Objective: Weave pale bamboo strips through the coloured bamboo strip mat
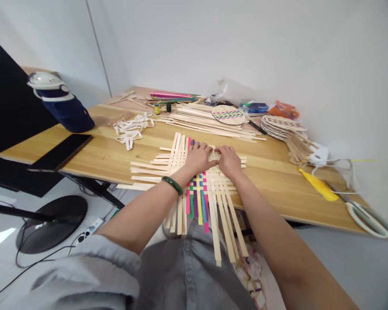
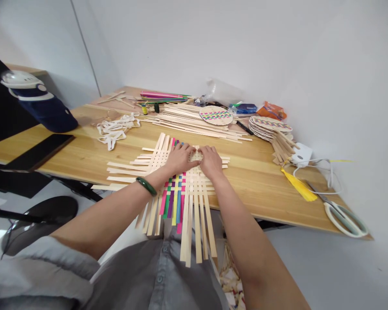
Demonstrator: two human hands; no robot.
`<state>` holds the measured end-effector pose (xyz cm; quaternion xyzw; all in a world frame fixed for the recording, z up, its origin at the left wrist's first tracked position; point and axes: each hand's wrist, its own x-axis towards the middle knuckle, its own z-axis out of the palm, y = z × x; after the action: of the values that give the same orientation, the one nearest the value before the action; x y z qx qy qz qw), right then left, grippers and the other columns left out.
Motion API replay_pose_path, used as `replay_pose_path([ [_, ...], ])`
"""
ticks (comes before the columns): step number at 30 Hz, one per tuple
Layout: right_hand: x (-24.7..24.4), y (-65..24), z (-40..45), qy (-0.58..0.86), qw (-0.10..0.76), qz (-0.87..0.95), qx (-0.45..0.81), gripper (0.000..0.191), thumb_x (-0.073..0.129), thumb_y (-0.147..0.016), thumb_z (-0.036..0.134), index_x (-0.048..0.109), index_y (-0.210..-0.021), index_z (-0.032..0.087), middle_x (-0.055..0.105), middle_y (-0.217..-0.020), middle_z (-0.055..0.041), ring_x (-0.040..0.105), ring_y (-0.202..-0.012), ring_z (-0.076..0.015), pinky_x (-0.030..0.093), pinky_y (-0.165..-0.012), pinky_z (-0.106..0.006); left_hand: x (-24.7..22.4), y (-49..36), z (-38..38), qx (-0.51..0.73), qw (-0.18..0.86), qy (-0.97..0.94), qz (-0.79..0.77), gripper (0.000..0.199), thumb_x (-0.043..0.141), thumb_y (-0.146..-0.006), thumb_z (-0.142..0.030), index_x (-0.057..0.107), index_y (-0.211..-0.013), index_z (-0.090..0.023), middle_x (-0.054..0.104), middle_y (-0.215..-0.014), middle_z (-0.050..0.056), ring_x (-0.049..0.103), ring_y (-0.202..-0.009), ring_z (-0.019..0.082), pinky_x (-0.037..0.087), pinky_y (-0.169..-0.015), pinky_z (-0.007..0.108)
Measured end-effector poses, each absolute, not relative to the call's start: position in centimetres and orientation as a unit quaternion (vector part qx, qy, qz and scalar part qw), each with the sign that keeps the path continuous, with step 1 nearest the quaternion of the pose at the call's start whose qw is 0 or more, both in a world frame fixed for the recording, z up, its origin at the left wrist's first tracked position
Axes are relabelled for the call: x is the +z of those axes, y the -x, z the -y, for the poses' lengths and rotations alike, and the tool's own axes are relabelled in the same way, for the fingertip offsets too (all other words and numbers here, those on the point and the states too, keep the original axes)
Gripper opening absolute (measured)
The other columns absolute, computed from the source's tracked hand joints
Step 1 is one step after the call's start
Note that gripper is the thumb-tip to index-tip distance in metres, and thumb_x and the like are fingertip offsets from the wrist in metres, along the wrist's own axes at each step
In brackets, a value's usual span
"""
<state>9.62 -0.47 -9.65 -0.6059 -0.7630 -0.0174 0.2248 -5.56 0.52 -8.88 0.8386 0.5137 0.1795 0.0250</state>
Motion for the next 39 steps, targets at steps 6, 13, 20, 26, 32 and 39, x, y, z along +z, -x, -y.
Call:
replay_pose_path([
  [6,-9.6,-9.6,0.5,0.607,0.220,0.764,-0.018,0.041,0.044,-0.077,-0.001,0.064,-0.108,0.018,0.067,-0.108,-0.0096,0.052,-0.103,-0.0265,0.043,-0.079,-0.036,-8.9,5.6,-0.5,0.177,0.029,-0.838,-0.515,0.054,0.060,-0.085,-0.056,0.060,-0.126,-0.021,0.058,-0.129,0.009,0.048,-0.121,0.032,0.035,-0.105,0.045],
  [13,-9.6,-9.6,0.6,0.597,0.224,0.770,-0.026,0.042,0.043,-0.078,0.000,0.063,-0.110,0.017,0.066,-0.107,-0.0102,0.052,-0.102,-0.0264,0.043,-0.082,-0.036,-8.8,5.2,-0.2,0.200,0.026,-0.839,-0.505,0.057,0.056,-0.087,-0.053,0.053,-0.136,-0.023,0.060,-0.127,0.009,0.048,-0.122,0.031,0.036,-0.104,0.047],
  [20,-10.1,-9.8,0.3,0.597,0.244,0.764,-0.023,0.043,0.041,-0.077,0.000,0.064,-0.110,0.016,0.067,-0.108,-0.0112,0.052,-0.105,-0.0265,0.045,-0.085,-0.037,-7.1,10.3,0.6,0.218,-0.004,-0.790,-0.574,0.036,0.052,-0.092,-0.043,0.067,-0.115,-0.018,0.061,-0.125,0.010,0.051,-0.119,0.029,0.039,-0.104,0.041],
  [26,-10.2,-9.8,0.2,0.602,0.251,0.758,-0.020,0.043,0.041,-0.077,0.000,0.065,-0.107,0.017,0.067,-0.106,-0.0108,0.053,-0.103,-0.0268,0.046,-0.084,-0.038,-8.2,13.4,1.6,0.174,-0.018,-0.789,-0.589,0.046,0.058,-0.086,-0.056,0.067,-0.112,-0.019,0.061,-0.119,0.011,0.052,-0.114,0.030,0.041,-0.100,0.041],
  [32,-10.1,-9.8,0.3,0.603,0.238,0.761,-0.022,0.043,0.041,-0.077,0.000,0.064,-0.109,0.016,0.066,-0.107,-0.0115,0.052,-0.104,-0.0278,0.046,-0.085,-0.040,-8.7,12.5,1.6,0.176,-0.060,-0.776,-0.603,0.060,0.053,-0.084,-0.067,0.063,-0.111,-0.014,0.061,-0.114,0.015,0.051,-0.109,0.033,0.041,-0.095,0.044],
  [39,-9.9,-9.7,0.4,0.598,0.226,0.769,-0.018,0.046,0.041,-0.077,-0.001,0.064,-0.112,0.018,0.066,-0.110,-0.0100,0.051,-0.106,-0.0274,0.046,-0.084,-0.039,-8.5,12.5,1.6,0.171,-0.062,-0.776,-0.604,0.062,0.050,-0.083,-0.071,0.062,-0.109,-0.016,0.062,-0.114,0.015,0.051,-0.108,0.034,0.039,-0.095,0.045],
])
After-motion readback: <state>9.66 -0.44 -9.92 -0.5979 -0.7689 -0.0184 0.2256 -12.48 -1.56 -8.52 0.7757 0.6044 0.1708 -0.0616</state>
